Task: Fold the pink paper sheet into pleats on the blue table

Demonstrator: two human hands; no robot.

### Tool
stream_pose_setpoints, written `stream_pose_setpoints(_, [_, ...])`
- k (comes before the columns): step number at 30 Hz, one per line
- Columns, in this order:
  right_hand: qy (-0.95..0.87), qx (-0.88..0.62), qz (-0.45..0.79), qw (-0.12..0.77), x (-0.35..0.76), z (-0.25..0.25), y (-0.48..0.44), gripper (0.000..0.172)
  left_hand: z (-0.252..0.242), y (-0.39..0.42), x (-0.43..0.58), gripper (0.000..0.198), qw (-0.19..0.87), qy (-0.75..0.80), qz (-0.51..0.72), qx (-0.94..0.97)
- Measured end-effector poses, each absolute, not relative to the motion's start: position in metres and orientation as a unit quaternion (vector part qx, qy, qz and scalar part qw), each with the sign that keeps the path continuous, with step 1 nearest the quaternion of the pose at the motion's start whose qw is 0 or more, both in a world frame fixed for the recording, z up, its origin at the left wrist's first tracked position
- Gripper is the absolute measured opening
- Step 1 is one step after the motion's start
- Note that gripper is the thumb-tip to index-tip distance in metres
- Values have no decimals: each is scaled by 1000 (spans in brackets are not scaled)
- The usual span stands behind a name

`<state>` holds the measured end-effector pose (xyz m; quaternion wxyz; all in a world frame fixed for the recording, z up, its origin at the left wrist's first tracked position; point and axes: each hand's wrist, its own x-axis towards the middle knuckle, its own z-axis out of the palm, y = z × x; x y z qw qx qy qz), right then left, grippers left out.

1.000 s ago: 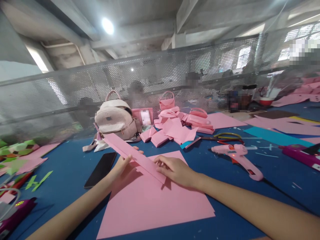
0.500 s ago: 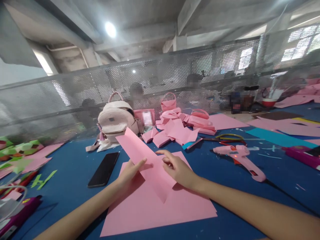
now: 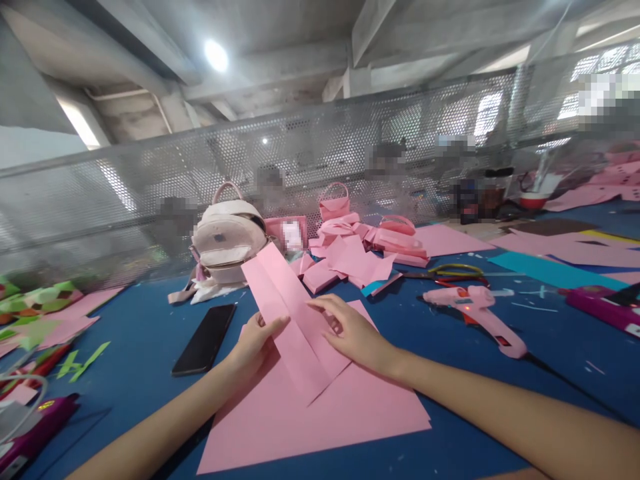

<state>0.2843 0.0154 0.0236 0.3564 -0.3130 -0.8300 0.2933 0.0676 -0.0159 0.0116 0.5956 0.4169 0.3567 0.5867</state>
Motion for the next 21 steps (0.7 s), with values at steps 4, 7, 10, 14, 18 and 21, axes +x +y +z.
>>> stream_pose_setpoints(4, [-836, -329, 278, 340, 285, 19, 11, 64, 17, -25, 77, 40, 582, 355, 584, 441])
stream_pose_setpoints(7, [-848, -345, 272, 296, 286, 15, 10, 87, 23, -35, 86, 37, 570, 358, 570, 471])
stream_pose_setpoints(10, [-854, -344, 287, 265, 287, 13, 9, 107, 28, -41, 94, 36, 549, 377, 557, 497])
stream_pose_setpoints(14, [-838, -323, 324, 297, 287, 15, 7, 98, 32, -44, 98, 43, 524, 399, 550, 514])
stream_pose_setpoints(18, [-773, -315, 417, 359, 287, 26, 4, 72, 31, -43, 96, 46, 512, 404, 554, 517])
stream_pose_setpoints(21, [-717, -325, 476, 392, 287, 34, 2, 61, 21, -34, 88, 49, 462, 442, 581, 503])
